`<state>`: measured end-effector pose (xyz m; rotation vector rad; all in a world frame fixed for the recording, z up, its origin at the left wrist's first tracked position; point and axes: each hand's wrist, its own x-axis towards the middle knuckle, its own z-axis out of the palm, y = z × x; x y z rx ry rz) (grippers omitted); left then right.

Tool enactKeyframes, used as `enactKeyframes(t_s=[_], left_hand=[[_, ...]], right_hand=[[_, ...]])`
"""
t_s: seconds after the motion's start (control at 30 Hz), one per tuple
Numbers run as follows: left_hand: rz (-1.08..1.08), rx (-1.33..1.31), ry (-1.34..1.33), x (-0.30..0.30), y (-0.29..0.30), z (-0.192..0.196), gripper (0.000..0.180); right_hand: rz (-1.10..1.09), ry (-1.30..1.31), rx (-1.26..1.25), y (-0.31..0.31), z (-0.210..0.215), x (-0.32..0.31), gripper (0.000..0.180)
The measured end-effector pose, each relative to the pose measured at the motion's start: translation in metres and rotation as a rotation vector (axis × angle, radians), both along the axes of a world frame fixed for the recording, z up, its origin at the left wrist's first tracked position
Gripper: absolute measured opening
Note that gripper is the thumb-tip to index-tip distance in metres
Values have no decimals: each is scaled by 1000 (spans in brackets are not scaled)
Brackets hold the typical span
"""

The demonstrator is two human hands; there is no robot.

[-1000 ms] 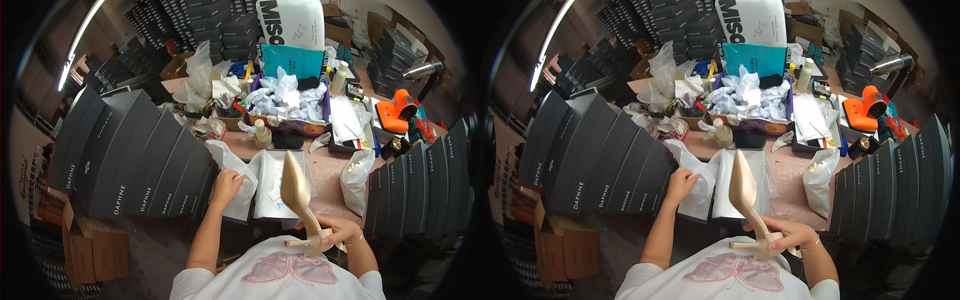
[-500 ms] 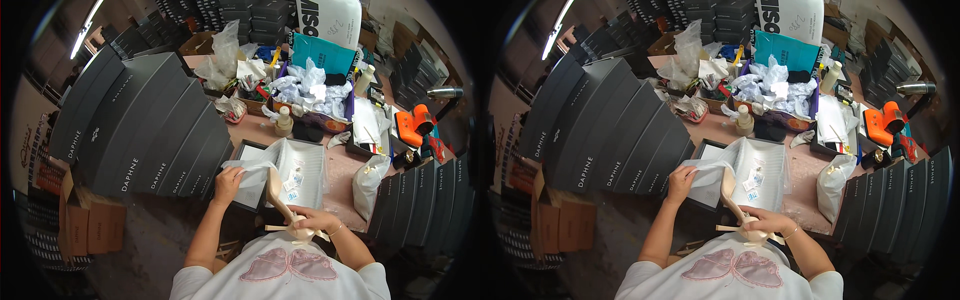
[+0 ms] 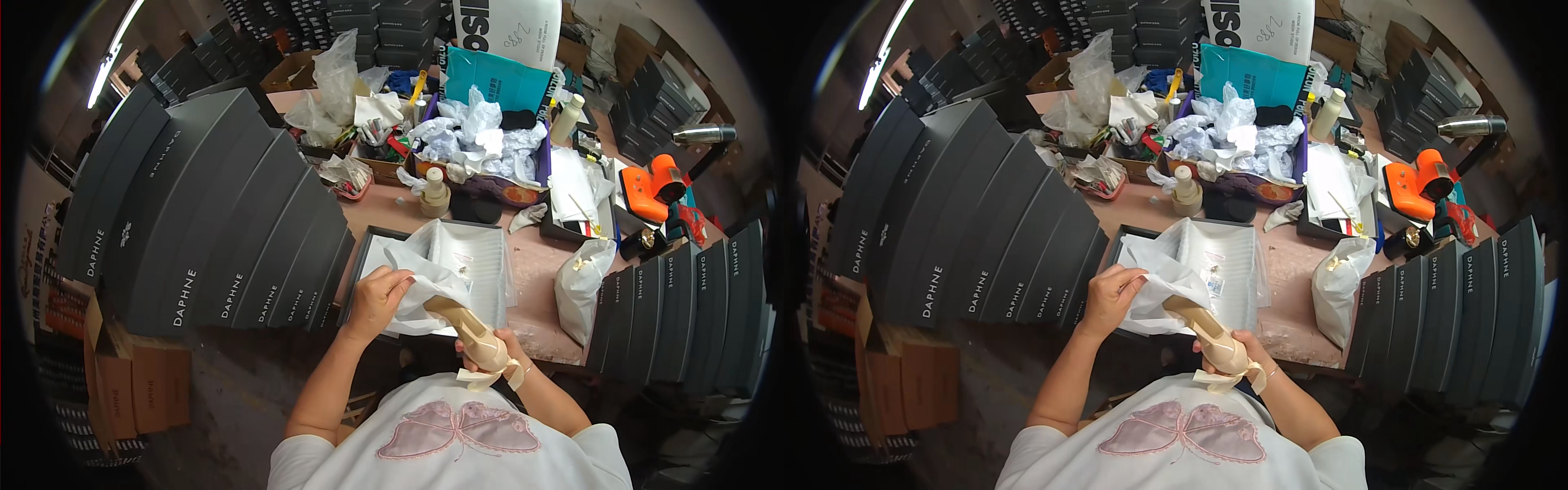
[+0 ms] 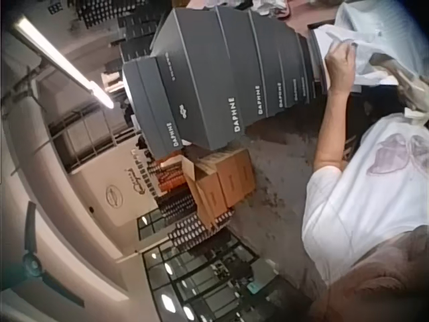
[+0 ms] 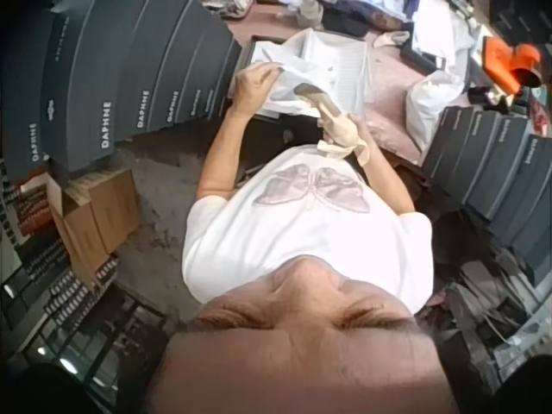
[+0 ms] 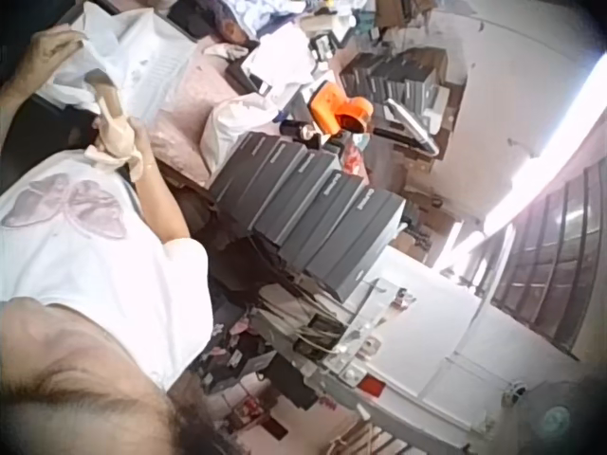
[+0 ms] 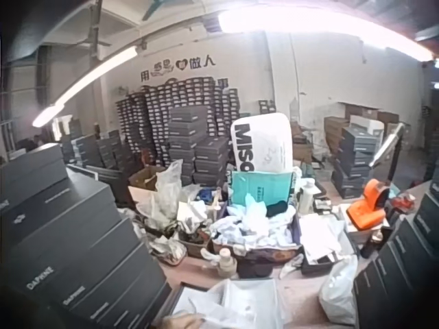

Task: Packing high-heeled shoes into branded boxes with protective wrapping and inserts.

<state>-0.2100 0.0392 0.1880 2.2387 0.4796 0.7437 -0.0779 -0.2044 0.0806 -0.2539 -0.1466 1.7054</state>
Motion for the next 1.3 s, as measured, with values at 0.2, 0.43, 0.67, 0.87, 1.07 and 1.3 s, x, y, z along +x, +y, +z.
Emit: enactKeyframes(t_s=[0.2,0.43,0.67,0.87,1.07,1.3], left_hand=[[-147,-12,-64,17,-31,11,14],[-394,302,-276,8,-63,44,33],[-551,312,-477,34,-77,38,39],[-597,199,-284,4,-93,-11,40],[-169,-84,-213,0,-59,-2,30],[130,-506,-263,-15,-23,-19,16]], right_hand=[[38,43,116,-5,6,6,78],[-91,-386,-148,-4,74,10,66],[-580,-764,-345,39,74,-26,46],[-521,-91,-210,42,76,-16,43],[-426,-1402,-297,66,57,-18,38],[0,-2388,-24,37,126,-9,26]])
